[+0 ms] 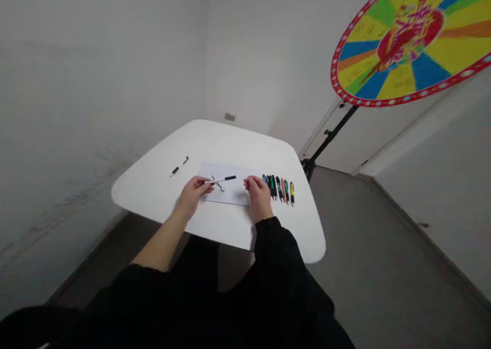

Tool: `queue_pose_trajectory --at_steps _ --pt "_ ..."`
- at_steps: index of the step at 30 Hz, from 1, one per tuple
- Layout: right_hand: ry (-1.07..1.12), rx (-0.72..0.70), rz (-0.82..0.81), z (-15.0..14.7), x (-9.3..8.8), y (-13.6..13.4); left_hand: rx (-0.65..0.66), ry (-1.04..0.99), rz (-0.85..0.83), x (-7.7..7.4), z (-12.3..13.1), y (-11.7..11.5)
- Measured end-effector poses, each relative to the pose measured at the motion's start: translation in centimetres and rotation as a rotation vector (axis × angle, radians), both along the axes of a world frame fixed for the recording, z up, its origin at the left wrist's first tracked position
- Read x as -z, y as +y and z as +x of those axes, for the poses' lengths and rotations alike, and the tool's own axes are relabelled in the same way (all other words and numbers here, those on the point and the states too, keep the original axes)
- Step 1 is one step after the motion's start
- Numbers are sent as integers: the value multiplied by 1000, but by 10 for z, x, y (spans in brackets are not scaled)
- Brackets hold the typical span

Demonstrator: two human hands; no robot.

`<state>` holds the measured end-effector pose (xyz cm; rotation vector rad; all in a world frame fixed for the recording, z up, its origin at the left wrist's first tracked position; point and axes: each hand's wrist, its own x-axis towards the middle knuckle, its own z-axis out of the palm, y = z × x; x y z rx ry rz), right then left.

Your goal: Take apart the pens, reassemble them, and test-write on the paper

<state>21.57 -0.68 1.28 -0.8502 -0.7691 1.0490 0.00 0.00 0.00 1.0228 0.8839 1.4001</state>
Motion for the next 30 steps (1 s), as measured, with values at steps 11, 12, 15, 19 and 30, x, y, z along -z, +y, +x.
queue_pose_trajectory --at_steps 11,12,15,19,30 --pt "-41 9 -31 2 2 2 29 71 26 0 -1 0" --pt "-48 3 -33 2 2 2 32 78 27 -1 -1 0" --pt "-44 -4 -34 2 2 1 37 96 29 -1 -2 -1" --pt "-66 -12 -39 1 1 0 45 112 33 -1 -2 -1" --pt "-167 -41 -44 1 6 2 51 132 33 -1 -2 -1"
